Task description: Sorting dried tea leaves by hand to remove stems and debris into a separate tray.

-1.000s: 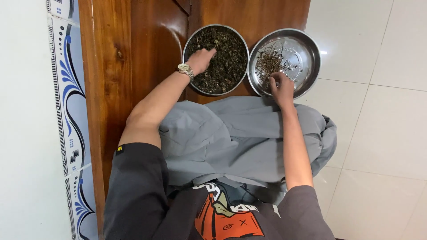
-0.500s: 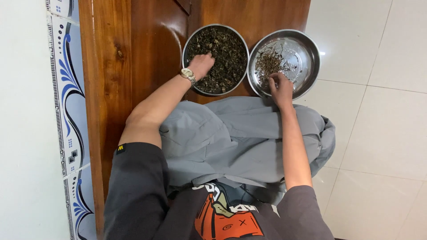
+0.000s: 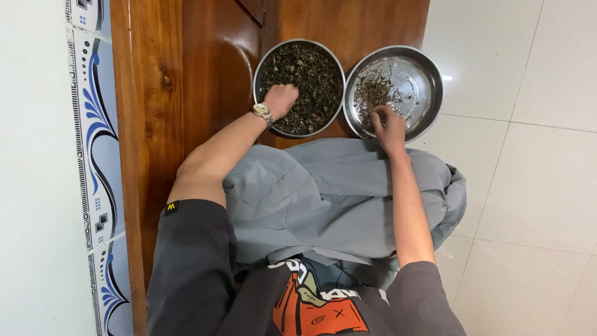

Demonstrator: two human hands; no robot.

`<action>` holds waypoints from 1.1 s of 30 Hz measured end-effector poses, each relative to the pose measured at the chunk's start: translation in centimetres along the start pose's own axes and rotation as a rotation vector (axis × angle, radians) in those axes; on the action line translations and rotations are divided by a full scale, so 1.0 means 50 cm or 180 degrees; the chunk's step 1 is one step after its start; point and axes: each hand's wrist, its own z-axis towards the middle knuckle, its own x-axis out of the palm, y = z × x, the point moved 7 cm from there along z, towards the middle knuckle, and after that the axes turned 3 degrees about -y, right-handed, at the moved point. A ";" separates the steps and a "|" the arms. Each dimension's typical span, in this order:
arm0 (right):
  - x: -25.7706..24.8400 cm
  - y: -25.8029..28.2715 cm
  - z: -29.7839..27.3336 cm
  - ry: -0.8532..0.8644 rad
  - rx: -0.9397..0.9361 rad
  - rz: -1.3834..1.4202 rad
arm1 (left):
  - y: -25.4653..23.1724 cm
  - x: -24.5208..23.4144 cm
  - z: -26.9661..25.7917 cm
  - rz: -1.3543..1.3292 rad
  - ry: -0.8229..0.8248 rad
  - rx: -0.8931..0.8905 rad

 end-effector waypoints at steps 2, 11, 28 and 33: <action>-0.001 -0.001 -0.001 0.0022 0.0003 -0.0006 | -0.004 -0.020 -0.009 -0.0103 0.0057 -0.0080; -0.002 0.008 0.000 0.0046 -0.0011 0.0040 | -0.006 -0.072 -0.019 -0.0574 -0.0003 -0.0251; 0.024 -0.047 0.001 0.0169 0.0422 -0.0240 | 0.002 -0.070 -0.027 -0.1803 0.0134 -0.0819; 0.033 -0.063 -0.005 0.0275 0.0572 -0.0030 | 0.004 -0.083 -0.030 -0.2018 0.0534 -0.0965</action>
